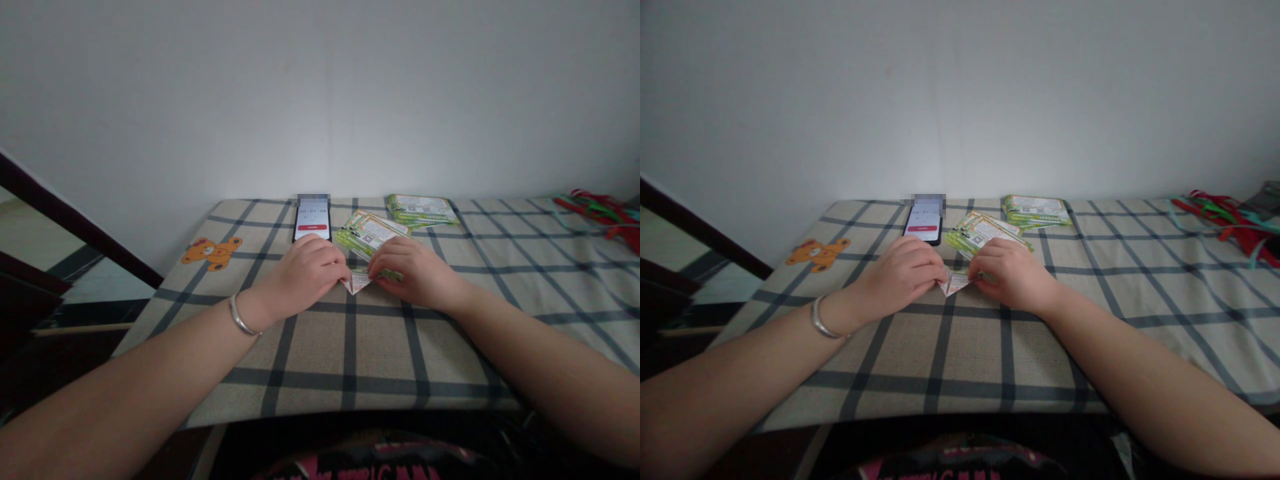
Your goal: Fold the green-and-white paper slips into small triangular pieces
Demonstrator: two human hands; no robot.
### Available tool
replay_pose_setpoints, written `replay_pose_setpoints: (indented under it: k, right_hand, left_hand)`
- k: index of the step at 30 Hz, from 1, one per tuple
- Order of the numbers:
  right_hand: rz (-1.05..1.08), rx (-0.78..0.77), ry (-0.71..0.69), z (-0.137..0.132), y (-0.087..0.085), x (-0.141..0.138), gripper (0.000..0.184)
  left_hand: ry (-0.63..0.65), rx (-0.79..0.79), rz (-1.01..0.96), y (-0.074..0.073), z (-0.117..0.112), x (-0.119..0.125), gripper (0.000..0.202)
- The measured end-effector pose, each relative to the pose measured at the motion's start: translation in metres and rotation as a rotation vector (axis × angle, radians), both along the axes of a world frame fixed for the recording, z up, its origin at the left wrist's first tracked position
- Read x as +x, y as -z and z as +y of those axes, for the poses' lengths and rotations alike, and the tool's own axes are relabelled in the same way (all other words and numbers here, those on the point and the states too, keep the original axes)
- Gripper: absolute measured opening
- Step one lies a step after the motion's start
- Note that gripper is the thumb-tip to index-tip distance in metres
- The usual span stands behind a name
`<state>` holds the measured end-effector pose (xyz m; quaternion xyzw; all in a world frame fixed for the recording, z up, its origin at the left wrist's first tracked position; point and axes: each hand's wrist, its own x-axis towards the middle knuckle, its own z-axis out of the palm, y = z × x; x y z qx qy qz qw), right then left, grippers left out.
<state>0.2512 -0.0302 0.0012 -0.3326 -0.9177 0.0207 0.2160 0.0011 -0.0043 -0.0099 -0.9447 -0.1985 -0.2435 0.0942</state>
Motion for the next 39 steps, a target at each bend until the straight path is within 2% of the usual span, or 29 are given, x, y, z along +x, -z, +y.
replay_pose_setpoints:
  k: [4,9,11,17,25,30,33,36,39]
  right_hand:
    - [-0.091,-0.032,-0.035,0.001,0.002,0.001,0.012]
    - [-0.129,-0.037,-0.043,0.000,0.001,0.000,0.013]
    - [-0.130,-0.028,-0.047,0.000,0.001,0.000,0.012]
    - [-0.145,0.020,-0.076,0.000,0.003,0.001,0.012]
    - [-0.075,-0.021,-0.114,-0.002,0.002,-0.002,0.012]
    - [-0.033,-0.001,-0.051,-0.002,0.000,0.000,0.015]
    - [-0.021,0.003,-0.015,-0.001,-0.001,0.001,0.016]
    - [-0.017,-0.021,-0.037,0.000,-0.001,0.001,0.018]
    - [-0.032,-0.052,-0.082,0.000,0.001,0.002,0.029]
  left_hand:
    - [-0.048,-0.015,0.109,-0.001,-0.003,0.000,0.014]
    - [-0.041,-0.139,0.186,-0.004,-0.006,-0.001,0.020]
    - [-0.055,-0.162,0.189,-0.006,-0.008,0.000,0.016]
    - [-0.100,-0.149,0.195,-0.005,-0.014,0.003,0.034]
    - [-0.115,-0.145,0.188,-0.006,-0.015,0.005,0.027]
    - [-0.031,-0.098,0.196,-0.004,-0.010,0.002,0.021]
    - [0.044,-0.025,0.234,-0.003,-0.005,-0.002,0.026]
    - [0.062,-0.014,0.211,-0.001,-0.002,-0.003,0.028]
    - [0.081,-0.036,0.165,0.000,0.000,-0.003,0.025]
